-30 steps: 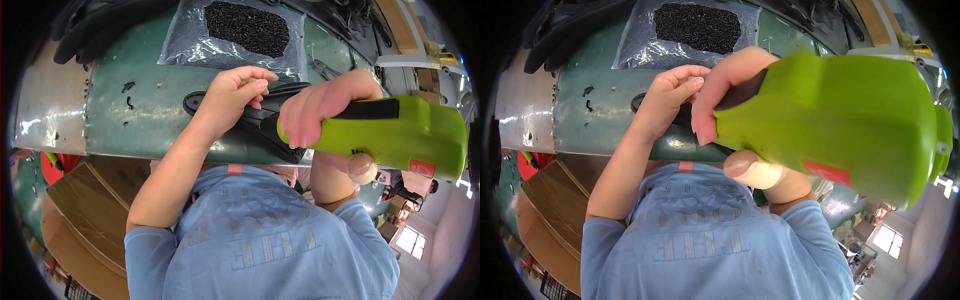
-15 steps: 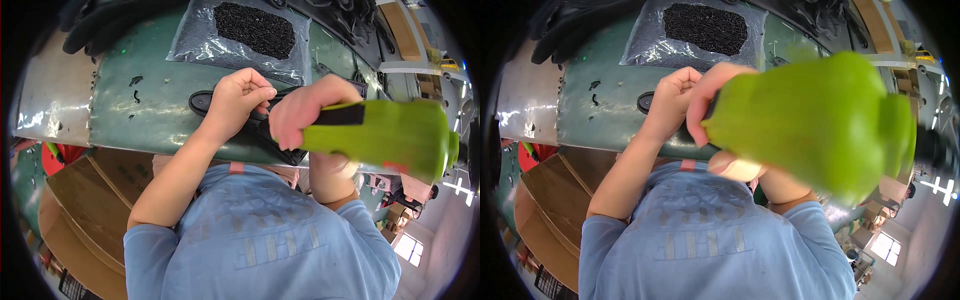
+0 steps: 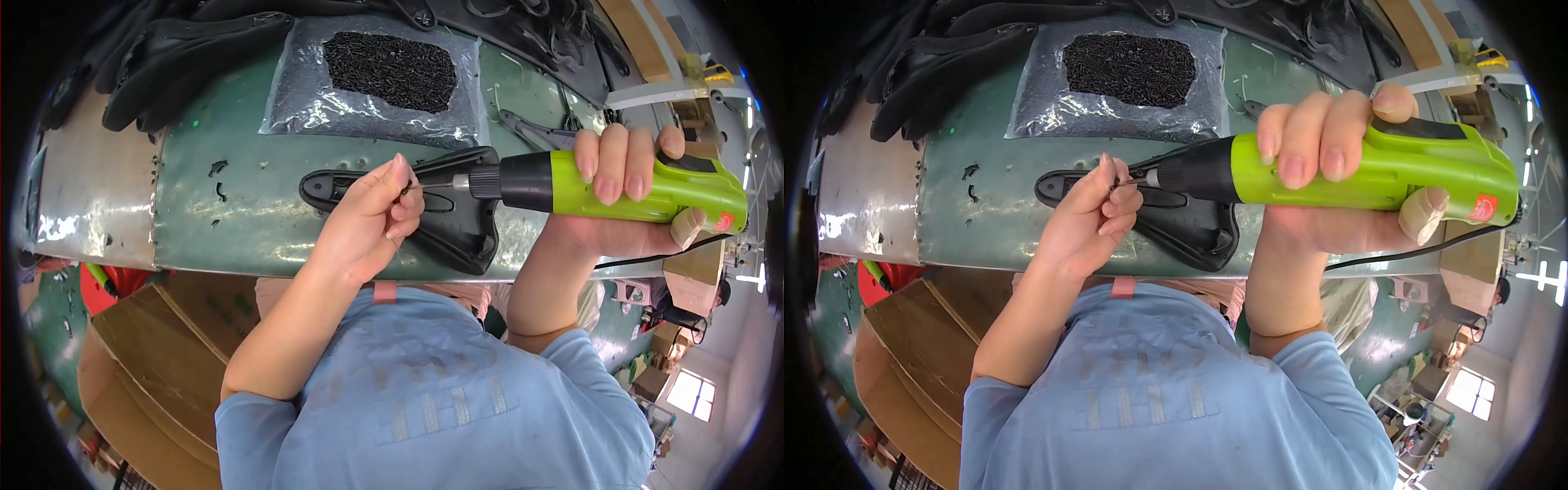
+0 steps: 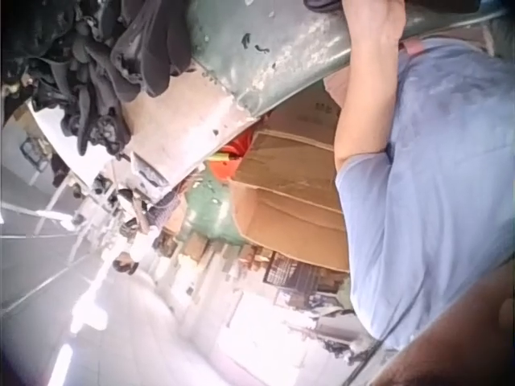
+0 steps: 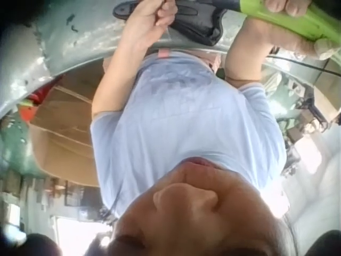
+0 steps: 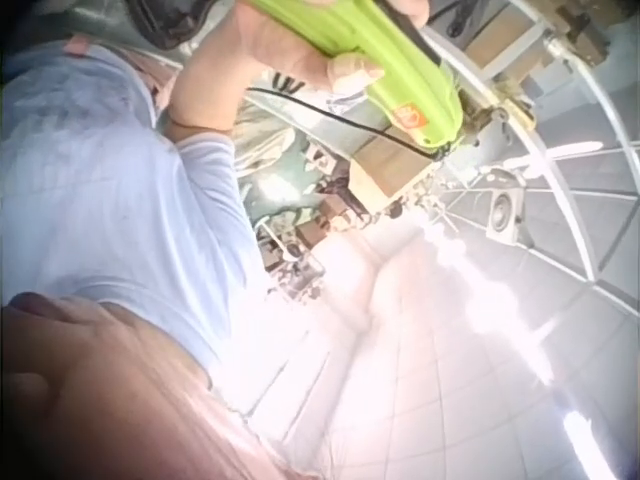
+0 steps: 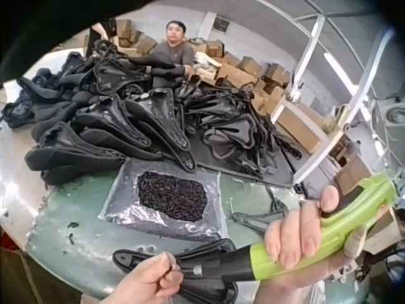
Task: Screw a plastic support component into the base of a bicycle seat using an electric screwdriver.
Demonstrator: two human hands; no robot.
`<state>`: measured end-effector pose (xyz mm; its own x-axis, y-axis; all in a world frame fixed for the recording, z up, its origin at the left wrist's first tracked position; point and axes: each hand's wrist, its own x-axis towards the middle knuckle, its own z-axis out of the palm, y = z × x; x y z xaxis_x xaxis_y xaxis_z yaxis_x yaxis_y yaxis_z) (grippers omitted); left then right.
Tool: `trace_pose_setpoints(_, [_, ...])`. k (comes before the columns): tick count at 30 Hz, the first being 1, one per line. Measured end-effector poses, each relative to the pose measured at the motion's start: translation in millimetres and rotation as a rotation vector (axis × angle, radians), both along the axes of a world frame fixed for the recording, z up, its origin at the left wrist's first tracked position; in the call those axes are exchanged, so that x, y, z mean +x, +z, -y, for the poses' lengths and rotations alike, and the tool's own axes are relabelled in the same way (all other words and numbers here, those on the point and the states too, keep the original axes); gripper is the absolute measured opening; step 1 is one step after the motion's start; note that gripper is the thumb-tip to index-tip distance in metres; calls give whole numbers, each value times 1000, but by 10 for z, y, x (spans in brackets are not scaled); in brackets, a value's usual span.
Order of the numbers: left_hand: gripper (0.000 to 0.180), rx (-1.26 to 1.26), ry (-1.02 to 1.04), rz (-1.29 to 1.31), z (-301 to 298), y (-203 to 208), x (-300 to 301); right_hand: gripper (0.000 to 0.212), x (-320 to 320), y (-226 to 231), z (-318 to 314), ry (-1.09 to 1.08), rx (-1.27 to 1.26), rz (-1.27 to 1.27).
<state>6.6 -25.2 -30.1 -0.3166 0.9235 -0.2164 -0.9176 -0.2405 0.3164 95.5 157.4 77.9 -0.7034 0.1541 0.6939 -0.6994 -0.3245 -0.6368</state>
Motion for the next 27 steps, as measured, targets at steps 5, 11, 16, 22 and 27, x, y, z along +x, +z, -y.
trace_pose_setpoints(5, [24,26,-42,151,-54,11,86,54,29,-39,31,-50,-8,23])
trace_pose_setpoints(11, [25,-8,76,252,-92,-27,218,53,76,-75,189,-84,274,-64])
trace_pose_setpoints(16, [15,-128,200,-72,-102,-13,203,53,88,-40,179,-96,293,-47])
trace_pose_setpoints(22, [25,-549,229,-1269,68,7,-365,56,-135,-97,-108,14,177,40])
trace_pose_setpoints(27, [15,-606,87,-1755,-52,12,-457,54,-288,-159,57,63,230,177])
